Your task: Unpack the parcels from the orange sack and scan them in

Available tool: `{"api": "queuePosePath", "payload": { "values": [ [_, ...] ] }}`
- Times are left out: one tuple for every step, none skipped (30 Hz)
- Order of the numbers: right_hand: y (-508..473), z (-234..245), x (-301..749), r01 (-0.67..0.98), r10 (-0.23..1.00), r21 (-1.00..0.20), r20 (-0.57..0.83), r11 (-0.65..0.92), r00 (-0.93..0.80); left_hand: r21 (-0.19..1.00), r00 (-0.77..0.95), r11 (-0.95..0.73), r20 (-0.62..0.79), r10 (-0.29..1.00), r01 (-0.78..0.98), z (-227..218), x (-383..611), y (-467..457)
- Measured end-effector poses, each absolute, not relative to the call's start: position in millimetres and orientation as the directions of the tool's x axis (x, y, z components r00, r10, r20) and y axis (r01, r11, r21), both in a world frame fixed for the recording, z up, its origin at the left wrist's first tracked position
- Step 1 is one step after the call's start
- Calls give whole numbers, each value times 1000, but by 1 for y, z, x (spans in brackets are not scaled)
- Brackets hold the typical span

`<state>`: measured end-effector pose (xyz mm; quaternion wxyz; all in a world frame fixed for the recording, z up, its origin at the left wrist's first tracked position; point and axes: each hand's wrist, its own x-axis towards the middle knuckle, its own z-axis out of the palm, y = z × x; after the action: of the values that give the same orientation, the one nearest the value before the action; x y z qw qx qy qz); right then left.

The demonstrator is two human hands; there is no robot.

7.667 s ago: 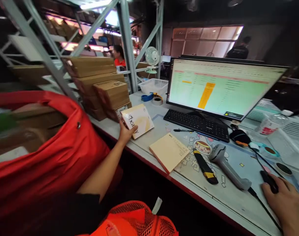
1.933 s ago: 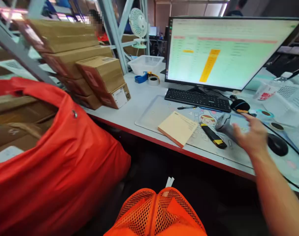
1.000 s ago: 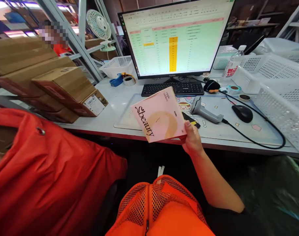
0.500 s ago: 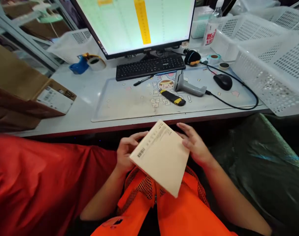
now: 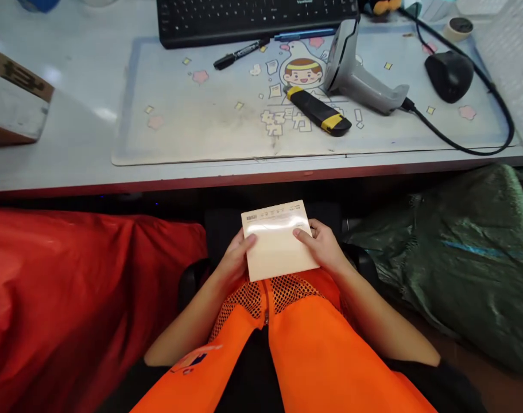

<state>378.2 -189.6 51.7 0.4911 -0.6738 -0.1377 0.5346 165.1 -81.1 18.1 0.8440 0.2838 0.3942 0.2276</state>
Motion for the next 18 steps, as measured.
{"api": "queuePosePath", "payload": {
  "values": [
    [-189, 48, 377, -361, 701, -797, -600, -485, 384, 667, 584, 732, -543, 604, -137, 17, 165, -82],
    [-189, 45, 376, -377, 704, -788, -609, -486, 365, 673, 588, 729, -543, 600, -122, 17, 166, -81],
    [-189, 44, 377, -384, 718, -784, -611, -488, 334, 681, 594, 723, -537, 600, -115, 17, 167, -78],
    [-188, 43, 380, -381, 738, -782, -608, -493, 293, 691, 604, 715, -525, 600, -109, 16, 168, -73],
    [-188, 42, 384, -367, 757, -782, -604, -503, 250, 699, 622, 709, -513, 592, -98, 15, 169, -67],
    [-188, 43, 388, -343, 772, -785, -600, -516, 209, 708, 641, 702, -503, 580, -79, 13, 170, -60],
    [-189, 45, 392, -312, 785, -792, -592, -524, 183, 720, 661, 692, -495, 564, -52, 11, 171, -54],
    [-192, 49, 395, -271, 797, -806, -578, -526, 174, 737, 677, 676, -490, 549, -15, 9, 172, -48],
    [-197, 54, 398, -207, 809, -831, -552, -516, 199, 756, 692, 654, -491, 529, 36, 6, 171, -43],
    [-203, 60, 400, -123, 818, -858, -513, -499, 259, 779, 706, 620, -488, 514, 87, 3, 170, -39],
    [-212, 67, 401, -28, 816, -874, -464, -485, 345, 801, 706, 579, -496, 505, 149, -2, 168, -35],
    [-221, 74, 404, 64, 795, -873, -407, -483, 449, 811, 706, 542, -516, 485, 220, -10, 167, -29],
    [-232, 82, 408, 138, 753, -856, -347, -498, 559, 825, 694, 507, -518, 501, 250, -20, 166, -20],
    [-245, 92, 413, 184, 692, -832, -289, -524, 662, 833, 668, 481, -524, 528, 273, -31, 167, -10],
    [-260, 103, 419, 201, 621, -811, -235, -549, 748, 833, 643, 462, -538, 545, 305, -44, 169, 1],
    [-278, 117, 425, 198, 555, -799, -194, -568, 809, 822, 626, 449, -562, 540, 351, -55, 173, 11],
    [-300, 135, 429, 201, 484, -780, -145, -593, 863, 810, 635, 436, -581, 509, 392, -64, 177, 20],
    [-325, 155, 430, 219, 389, -736, -65, -641, 919, 812, 646, 413, -580, 495, 413, -71, 181, 26]
  ]
}}
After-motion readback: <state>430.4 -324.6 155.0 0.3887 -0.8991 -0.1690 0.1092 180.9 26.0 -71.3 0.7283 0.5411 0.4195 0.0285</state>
